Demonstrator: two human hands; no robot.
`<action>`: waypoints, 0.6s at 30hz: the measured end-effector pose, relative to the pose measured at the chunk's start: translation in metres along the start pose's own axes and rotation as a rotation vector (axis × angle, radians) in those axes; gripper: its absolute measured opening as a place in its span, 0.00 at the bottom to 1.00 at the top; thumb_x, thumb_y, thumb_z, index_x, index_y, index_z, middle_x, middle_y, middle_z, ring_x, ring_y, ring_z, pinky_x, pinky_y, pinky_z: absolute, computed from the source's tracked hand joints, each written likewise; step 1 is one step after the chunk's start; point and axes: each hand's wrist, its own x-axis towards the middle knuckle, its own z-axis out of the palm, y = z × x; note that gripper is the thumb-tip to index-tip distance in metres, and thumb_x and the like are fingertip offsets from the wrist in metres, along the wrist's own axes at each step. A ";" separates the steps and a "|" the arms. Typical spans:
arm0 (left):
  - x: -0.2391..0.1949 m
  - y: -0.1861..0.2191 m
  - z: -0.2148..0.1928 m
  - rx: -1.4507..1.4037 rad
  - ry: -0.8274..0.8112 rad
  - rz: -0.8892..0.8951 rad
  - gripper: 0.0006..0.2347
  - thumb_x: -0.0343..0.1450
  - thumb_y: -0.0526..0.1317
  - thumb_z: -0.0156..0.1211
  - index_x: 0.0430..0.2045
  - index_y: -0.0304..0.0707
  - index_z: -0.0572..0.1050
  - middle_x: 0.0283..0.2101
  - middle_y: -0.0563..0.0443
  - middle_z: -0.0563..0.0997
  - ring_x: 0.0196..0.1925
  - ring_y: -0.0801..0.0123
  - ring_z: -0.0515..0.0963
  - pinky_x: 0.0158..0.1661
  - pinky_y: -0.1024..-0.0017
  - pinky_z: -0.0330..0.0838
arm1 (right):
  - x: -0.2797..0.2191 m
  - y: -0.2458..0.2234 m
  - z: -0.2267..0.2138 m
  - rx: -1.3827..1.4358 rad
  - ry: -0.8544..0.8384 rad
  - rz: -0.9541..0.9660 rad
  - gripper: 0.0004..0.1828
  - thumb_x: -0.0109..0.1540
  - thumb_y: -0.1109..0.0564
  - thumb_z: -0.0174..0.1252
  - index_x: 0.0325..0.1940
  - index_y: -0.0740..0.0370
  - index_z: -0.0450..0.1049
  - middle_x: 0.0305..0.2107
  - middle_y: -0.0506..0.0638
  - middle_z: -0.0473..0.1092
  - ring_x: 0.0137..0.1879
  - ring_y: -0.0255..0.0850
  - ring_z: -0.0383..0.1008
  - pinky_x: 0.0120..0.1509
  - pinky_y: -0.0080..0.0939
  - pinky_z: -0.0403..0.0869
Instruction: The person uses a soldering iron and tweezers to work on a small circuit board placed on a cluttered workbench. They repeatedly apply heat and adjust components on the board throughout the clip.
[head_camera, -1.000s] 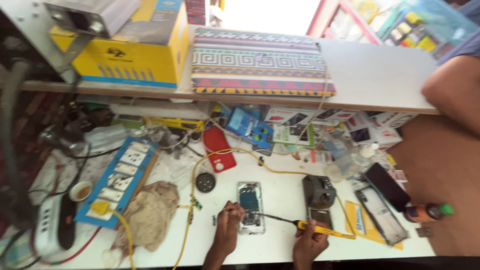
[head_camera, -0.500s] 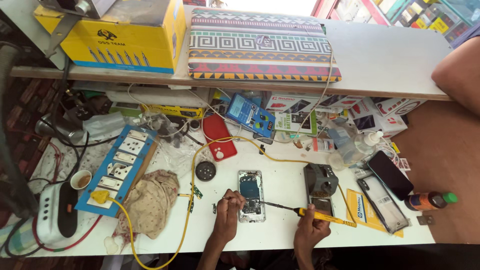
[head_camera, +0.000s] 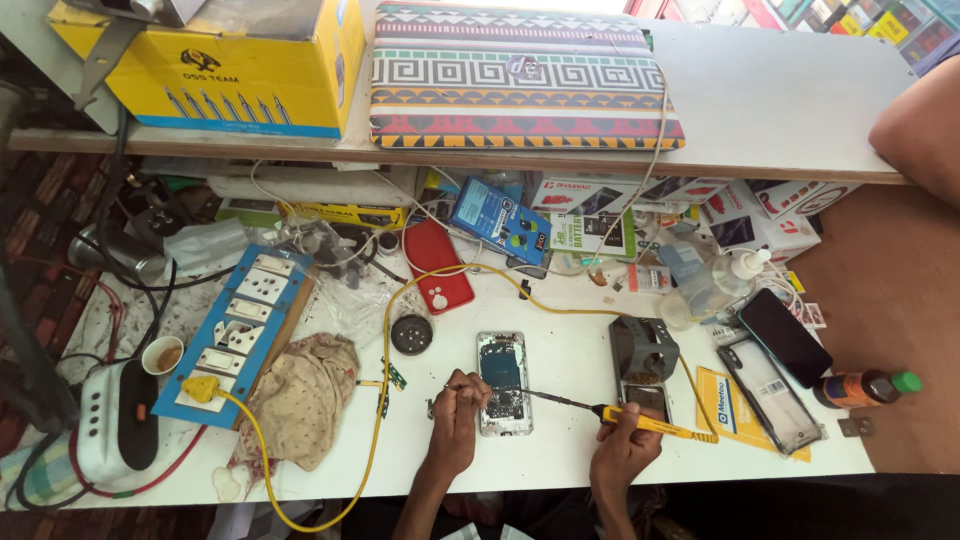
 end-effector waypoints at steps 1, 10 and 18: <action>0.000 0.000 0.000 0.016 -0.001 -0.003 0.16 0.82 0.47 0.38 0.26 0.38 0.58 0.27 0.52 0.66 0.31 0.73 0.62 0.37 0.72 0.63 | 0.001 -0.001 0.000 -0.003 0.008 -0.004 0.13 0.73 0.56 0.48 0.37 0.65 0.62 0.19 0.50 0.65 0.19 0.30 0.60 0.22 0.31 0.61; -0.002 -0.002 0.001 -0.049 -0.031 0.023 0.16 0.82 0.48 0.40 0.27 0.37 0.59 0.29 0.51 0.65 0.32 0.71 0.63 0.39 0.71 0.64 | -0.001 -0.008 0.003 -0.058 -0.012 -0.042 0.12 0.73 0.57 0.47 0.37 0.65 0.63 0.18 0.50 0.65 0.19 0.31 0.60 0.22 0.32 0.61; 0.001 0.005 0.001 -0.036 -0.062 0.028 0.16 0.82 0.46 0.38 0.27 0.37 0.57 0.28 0.51 0.64 0.32 0.71 0.63 0.40 0.71 0.66 | -0.002 -0.012 0.005 -0.114 -0.018 -0.059 0.12 0.73 0.57 0.48 0.36 0.65 0.62 0.17 0.50 0.65 0.18 0.30 0.61 0.21 0.32 0.60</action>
